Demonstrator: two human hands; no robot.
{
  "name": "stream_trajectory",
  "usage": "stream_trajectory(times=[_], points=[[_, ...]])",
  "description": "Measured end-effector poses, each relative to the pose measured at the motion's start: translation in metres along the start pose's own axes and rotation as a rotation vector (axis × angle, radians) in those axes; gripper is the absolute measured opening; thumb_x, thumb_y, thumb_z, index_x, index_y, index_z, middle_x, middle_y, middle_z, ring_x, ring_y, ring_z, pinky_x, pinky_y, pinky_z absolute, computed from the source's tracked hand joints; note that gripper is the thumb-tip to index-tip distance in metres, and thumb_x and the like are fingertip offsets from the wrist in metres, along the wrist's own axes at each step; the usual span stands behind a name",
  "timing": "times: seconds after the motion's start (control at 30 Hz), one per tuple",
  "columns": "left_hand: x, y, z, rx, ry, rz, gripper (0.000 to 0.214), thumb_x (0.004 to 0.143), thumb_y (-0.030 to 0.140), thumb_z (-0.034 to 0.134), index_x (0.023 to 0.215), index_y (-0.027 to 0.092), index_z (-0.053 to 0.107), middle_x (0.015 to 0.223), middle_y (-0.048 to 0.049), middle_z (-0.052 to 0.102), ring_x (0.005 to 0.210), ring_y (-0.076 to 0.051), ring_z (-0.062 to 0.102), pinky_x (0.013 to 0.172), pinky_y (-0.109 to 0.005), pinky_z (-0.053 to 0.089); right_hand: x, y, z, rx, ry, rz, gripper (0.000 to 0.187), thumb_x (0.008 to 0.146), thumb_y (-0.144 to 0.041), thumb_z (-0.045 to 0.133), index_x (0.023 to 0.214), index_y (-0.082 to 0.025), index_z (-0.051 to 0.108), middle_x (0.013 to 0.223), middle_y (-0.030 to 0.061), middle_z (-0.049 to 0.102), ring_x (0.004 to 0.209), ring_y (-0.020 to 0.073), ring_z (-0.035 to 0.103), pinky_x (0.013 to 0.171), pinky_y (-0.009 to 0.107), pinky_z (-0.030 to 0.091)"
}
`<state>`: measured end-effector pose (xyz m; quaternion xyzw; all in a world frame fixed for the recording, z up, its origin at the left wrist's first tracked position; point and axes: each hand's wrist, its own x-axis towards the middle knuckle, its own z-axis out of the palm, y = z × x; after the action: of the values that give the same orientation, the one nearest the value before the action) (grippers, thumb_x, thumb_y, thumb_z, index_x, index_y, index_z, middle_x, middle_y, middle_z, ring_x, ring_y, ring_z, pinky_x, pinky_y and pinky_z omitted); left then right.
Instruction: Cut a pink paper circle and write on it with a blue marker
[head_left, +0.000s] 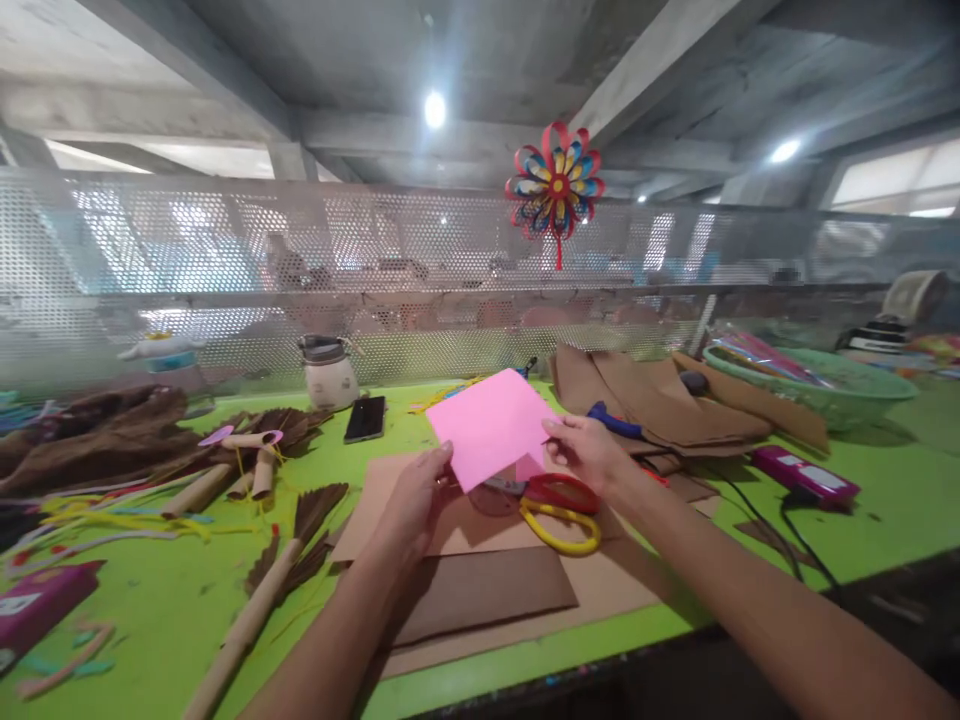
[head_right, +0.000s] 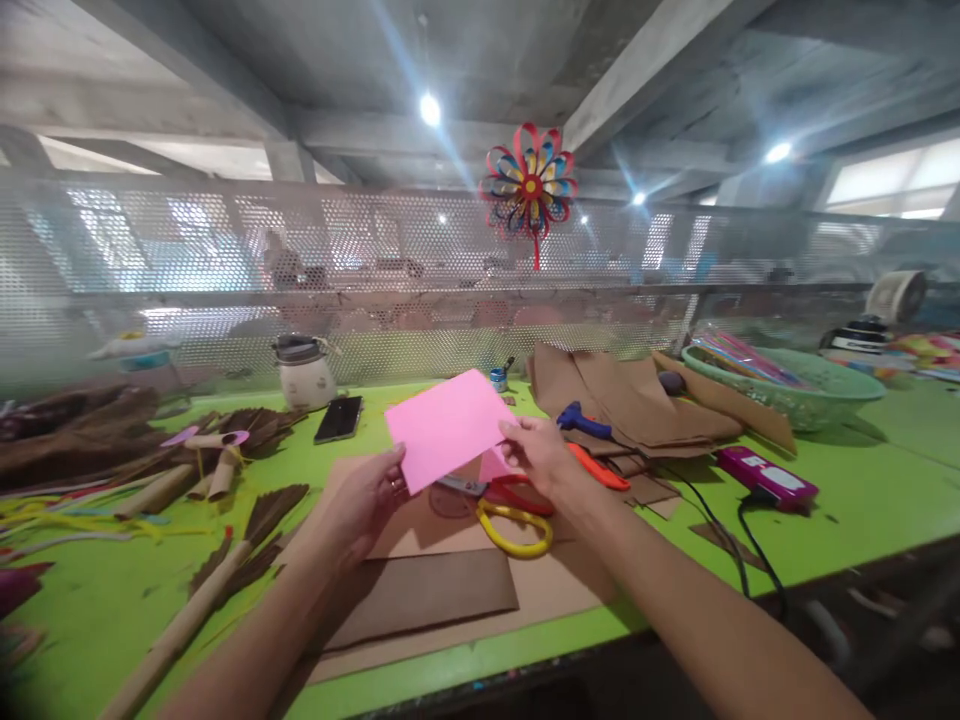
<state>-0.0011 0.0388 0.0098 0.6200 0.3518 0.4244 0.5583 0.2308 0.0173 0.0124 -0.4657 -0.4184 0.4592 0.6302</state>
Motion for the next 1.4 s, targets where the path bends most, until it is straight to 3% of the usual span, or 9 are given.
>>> stream_trajectory(times=[0.1,0.2,0.3,0.37,0.47,0.6,0.73,1.0,1.4], points=[[-0.005,0.012,-0.012,0.243,-0.209,0.003,0.037,0.071,0.039,0.074,0.099,0.016,0.073,0.107,-0.0115,0.073,0.102,-0.028,0.065,0.094,-0.04,0.049,0.001,-0.016,-0.019,0.083,0.048,0.015,0.026,0.063,-0.018,0.08,0.065,-0.017,0.055,0.054,-0.004,0.053,0.043,0.0046,0.044,0.037,0.014,0.035],[-0.016,0.022,-0.019,0.424,-0.387,-0.001,0.048,0.054,0.021,0.083,0.101,0.026,0.075,0.118,-0.0046,0.07,0.116,-0.03,0.058,0.107,-0.041,0.039,-0.016,-0.029,-0.046,0.13,0.063,0.063,0.02,0.063,-0.01,0.078,0.077,-0.014,0.065,0.062,-0.0017,0.059,0.046,0.0041,0.044,0.037,0.012,0.035],[-0.033,0.031,-0.017,0.935,-0.555,0.125,0.071,0.066,0.024,0.074,0.134,0.035,0.058,0.14,-0.0032,0.057,0.127,-0.03,0.05,0.109,-0.044,0.036,-0.049,-0.035,-0.072,0.141,0.078,0.146,0.039,0.061,-0.008,0.081,0.098,-0.018,0.07,0.058,-0.0044,0.055,0.045,0.0057,0.045,0.034,0.011,0.031],[-0.045,0.035,-0.015,1.125,-0.61,0.165,0.078,0.069,0.033,0.074,0.143,0.032,0.048,0.146,-0.0051,0.052,0.132,-0.031,0.046,0.109,-0.045,0.037,-0.076,-0.034,-0.087,0.154,0.082,0.163,0.044,0.061,-0.011,0.084,0.102,-0.02,0.073,0.063,-0.004,0.057,0.047,0.0044,0.044,0.036,0.01,0.034],[-0.061,0.034,-0.018,1.223,-0.682,0.209,0.071,0.072,0.036,0.072,0.14,0.026,0.052,0.144,-0.0079,0.052,0.128,-0.031,0.048,0.107,-0.044,0.04,-0.114,-0.024,-0.102,0.122,0.153,0.195,0.033,0.061,-0.019,0.087,0.092,-0.017,0.078,0.071,-0.0003,0.061,0.051,0.0041,0.046,0.041,0.012,0.04],[-0.075,0.023,-0.025,1.275,-0.665,0.269,0.058,0.076,0.016,0.057,0.133,0.023,0.057,0.143,-0.0087,0.052,0.127,-0.027,0.05,0.106,-0.039,0.041,-0.155,-0.001,-0.109,0.091,0.175,0.243,0.024,0.063,-0.025,0.087,0.086,-0.019,0.081,0.085,0.0049,0.069,0.054,0.0071,0.051,0.043,0.017,0.044],[-0.077,0.013,-0.022,1.418,-0.562,0.323,0.055,0.076,0.008,0.051,0.13,0.018,0.058,0.133,-0.012,0.058,0.122,-0.027,0.054,0.102,-0.037,0.044,-0.189,0.011,-0.101,0.09,0.084,0.315,0.023,0.067,-0.033,0.086,0.085,-0.019,0.082,0.076,0.0073,0.07,0.059,0.0144,0.059,0.046,0.022,0.048],[-0.067,0.0,-0.02,1.547,-0.398,0.264,0.047,0.079,0.002,0.04,0.117,0.013,0.066,0.115,-0.0158,0.069,0.106,-0.028,0.065,0.089,-0.038,0.05,-0.246,0.023,-0.072,0.252,-0.07,0.395,0.026,0.071,-0.033,0.084,0.092,-0.019,0.079,0.064,0.0023,0.068,0.056,0.0127,0.061,0.056,0.023,0.048],[-0.046,0.047,-0.005,1.686,-0.403,0.192,0.036,0.084,0.008,0.045,0.104,0.019,0.072,0.104,-0.0127,0.074,0.097,-0.026,0.068,0.081,-0.035,0.05,-0.247,0.042,0.001,0.307,-0.313,0.295,0.028,0.074,-0.034,0.081,0.096,-0.018,0.076,0.066,0.0029,0.069,0.059,0.0152,0.067,0.061,0.026,0.051]])
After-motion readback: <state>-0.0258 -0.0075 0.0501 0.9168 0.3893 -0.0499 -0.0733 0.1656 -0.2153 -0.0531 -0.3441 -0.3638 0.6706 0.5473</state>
